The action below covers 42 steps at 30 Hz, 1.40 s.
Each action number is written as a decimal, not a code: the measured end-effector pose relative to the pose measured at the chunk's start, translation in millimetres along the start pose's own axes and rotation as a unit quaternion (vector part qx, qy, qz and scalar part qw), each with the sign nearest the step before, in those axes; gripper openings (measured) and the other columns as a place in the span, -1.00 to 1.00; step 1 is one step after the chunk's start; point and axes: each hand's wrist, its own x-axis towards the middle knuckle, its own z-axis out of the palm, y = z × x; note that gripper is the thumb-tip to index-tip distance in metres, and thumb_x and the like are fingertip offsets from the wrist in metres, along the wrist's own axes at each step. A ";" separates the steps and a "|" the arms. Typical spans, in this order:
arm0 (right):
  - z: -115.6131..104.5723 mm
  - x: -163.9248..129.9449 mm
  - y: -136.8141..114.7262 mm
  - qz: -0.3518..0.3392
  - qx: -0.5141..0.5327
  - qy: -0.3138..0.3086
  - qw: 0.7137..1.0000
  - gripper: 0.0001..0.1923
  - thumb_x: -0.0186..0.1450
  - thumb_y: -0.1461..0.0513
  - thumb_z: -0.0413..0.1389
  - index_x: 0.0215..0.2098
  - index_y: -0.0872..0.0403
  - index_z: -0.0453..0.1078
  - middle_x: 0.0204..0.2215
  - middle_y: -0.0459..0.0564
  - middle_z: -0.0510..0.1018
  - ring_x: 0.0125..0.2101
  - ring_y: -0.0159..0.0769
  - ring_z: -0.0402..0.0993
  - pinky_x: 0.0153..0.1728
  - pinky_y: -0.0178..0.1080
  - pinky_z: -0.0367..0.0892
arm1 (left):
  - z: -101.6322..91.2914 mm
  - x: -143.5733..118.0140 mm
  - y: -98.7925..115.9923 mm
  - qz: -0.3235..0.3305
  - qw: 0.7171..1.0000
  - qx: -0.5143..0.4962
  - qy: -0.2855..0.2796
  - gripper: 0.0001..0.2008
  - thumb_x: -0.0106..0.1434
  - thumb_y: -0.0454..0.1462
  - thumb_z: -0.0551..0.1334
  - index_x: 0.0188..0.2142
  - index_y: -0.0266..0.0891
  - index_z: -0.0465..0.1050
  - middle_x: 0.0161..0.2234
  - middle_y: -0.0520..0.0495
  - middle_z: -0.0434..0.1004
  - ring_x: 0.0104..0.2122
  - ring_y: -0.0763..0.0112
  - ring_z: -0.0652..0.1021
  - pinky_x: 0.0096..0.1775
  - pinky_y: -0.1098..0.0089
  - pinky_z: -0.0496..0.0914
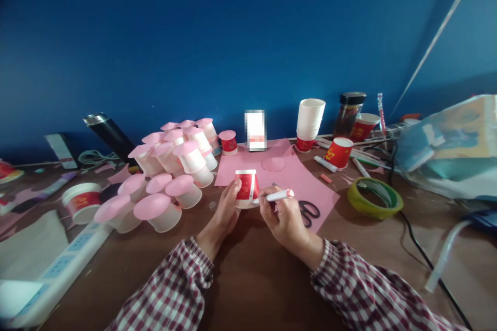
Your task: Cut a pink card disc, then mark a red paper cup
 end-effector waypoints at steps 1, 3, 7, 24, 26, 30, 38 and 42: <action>0.2 0.1 0.7 -0.002 0.000 0.001 1.000 -0.87 0.33 0.29 -0.04 -0.35 0.07 0.31 -0.50 -0.07 0.46 -0.52 -0.35 0.40 -0.43 -0.31 0.29 | 0.0 -0.3 0.3 0.000 1.000 -0.001 0.000 -0.71 0.17 -0.07 0.22 -0.30 -0.29 0.44 -0.41 -0.04 0.49 -0.41 0.41 0.47 -0.27 0.39 0.32; 1.0 -0.3 2.7 -0.012 -0.001 0.007 1.000 -0.88 0.33 0.29 -0.03 -0.34 0.07 0.31 -0.49 -0.07 0.46 -0.51 -0.36 0.39 -0.42 -0.31 0.28 | 0.0 -1.0 0.9 -0.001 1.000 -0.002 0.000 -0.70 0.16 -0.07 0.23 -0.30 -0.28 0.44 -0.42 -0.03 0.50 -0.41 0.41 0.48 -0.27 0.38 0.32; 2.1 -1.4 5.5 -0.013 -0.008 0.005 1.000 -0.88 0.33 0.28 -0.03 -0.36 0.07 0.30 -0.50 -0.08 0.44 -0.53 -0.37 0.36 -0.43 -0.32 0.26 | 0.0 -1.5 1.2 -0.002 1.000 -0.017 -0.003 -0.69 0.13 -0.07 0.26 -0.30 -0.29 0.45 -0.42 -0.04 0.50 -0.41 0.40 0.48 -0.26 0.37 0.33; 3.3 -2.0 8.4 -0.033 -0.025 0.020 0.999 -0.90 0.32 0.31 -0.02 -0.37 0.07 0.26 -0.53 -0.11 0.41 -0.56 -0.40 0.32 -0.48 -0.34 0.22 | -2.0 -0.8 -0.8 0.008 1.000 -0.018 -0.015 -0.71 0.17 -0.09 0.23 -0.30 -0.30 0.45 -0.44 -0.02 0.48 -0.43 0.44 0.46 -0.30 0.41 0.32; 2.2 -0.9 7.3 -0.038 -0.032 0.028 0.998 -0.89 0.33 0.30 -0.03 -0.37 0.07 0.26 -0.53 -0.10 0.42 -0.56 -0.39 0.33 -0.48 -0.33 0.22 | -2.5 -1.2 -0.7 0.008 1.000 -0.016 -0.020 -0.72 0.18 -0.10 0.22 -0.30 -0.30 0.45 -0.43 -0.02 0.48 -0.43 0.43 0.46 -0.29 0.40 0.32; 0.5 0.4 5.9 -0.035 -0.034 0.026 0.998 -0.87 0.34 0.28 -0.05 -0.37 0.06 0.26 -0.54 -0.09 0.42 -0.57 -0.37 0.34 -0.49 -0.32 0.23 | -2.7 -1.5 -0.5 0.013 1.000 -0.011 -0.026 -0.75 0.20 -0.11 0.21 -0.32 -0.28 0.44 -0.44 -0.01 0.48 -0.43 0.44 0.45 -0.29 0.40 0.32; 2.9 -2.9 9.9 0.019 0.013 -0.001 1.000 -0.87 0.31 0.26 0.00 -0.42 0.07 0.27 -0.58 -0.11 0.41 -0.59 -0.39 0.33 -0.51 -0.33 0.24 | -1.5 -1.1 0.0 0.015 0.999 -0.043 0.001 -0.76 0.17 -0.12 0.24 -0.39 -0.28 0.43 -0.48 0.03 0.44 -0.48 0.48 0.41 -0.34 0.43 0.29; 2.9 -2.9 7.6 0.083 0.083 0.042 0.992 -0.85 0.34 0.24 -0.05 -0.38 0.06 0.26 -0.58 -0.12 0.36 -0.62 -0.41 0.27 -0.57 -0.34 0.23 | -4.0 1.9 -1.6 -0.002 0.997 -0.079 0.019 -0.75 0.15 -0.09 0.25 -0.39 -0.26 0.43 -0.44 0.02 0.46 -0.44 0.46 0.43 -0.30 0.42 0.31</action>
